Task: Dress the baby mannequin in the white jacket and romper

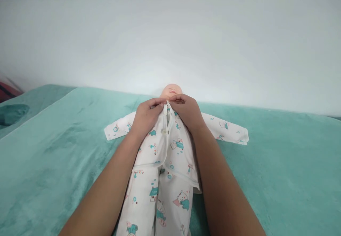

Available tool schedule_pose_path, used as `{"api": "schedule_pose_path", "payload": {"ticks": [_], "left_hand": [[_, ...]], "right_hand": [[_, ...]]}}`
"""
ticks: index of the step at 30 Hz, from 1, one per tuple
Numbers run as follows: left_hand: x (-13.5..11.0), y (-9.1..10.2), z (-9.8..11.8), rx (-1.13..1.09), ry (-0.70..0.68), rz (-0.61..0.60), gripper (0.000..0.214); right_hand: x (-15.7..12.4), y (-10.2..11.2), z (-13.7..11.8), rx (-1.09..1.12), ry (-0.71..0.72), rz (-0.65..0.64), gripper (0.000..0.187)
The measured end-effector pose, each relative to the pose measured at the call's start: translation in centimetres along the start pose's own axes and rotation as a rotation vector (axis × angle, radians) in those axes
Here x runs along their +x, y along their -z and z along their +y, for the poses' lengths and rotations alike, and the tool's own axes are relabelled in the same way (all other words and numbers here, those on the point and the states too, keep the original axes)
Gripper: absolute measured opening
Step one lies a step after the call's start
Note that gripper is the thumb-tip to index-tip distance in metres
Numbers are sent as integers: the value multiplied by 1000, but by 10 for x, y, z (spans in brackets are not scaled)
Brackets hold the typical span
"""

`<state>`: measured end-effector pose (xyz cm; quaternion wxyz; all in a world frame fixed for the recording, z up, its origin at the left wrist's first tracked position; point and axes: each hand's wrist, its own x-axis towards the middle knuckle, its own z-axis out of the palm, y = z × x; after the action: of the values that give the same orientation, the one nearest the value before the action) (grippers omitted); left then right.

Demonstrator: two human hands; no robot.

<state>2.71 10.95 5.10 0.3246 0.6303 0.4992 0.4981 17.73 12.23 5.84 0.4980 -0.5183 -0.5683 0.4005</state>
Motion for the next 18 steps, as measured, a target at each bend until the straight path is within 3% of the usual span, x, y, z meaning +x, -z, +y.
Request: {"api": "schedule_pose_path", "payload": {"ticks": [10,14,18], "left_hand": [[-1,-2,-4,236,-214,-30,41],[-1,-3,-4,264,-214,-9,39],[-1,-3,-1,295,-182,20,34]], "right_hand": [[2,2,6,25,21,-50,24],[3,2,7,22,20,-31,25],[3,1,4,-140,9,52,25]]}}
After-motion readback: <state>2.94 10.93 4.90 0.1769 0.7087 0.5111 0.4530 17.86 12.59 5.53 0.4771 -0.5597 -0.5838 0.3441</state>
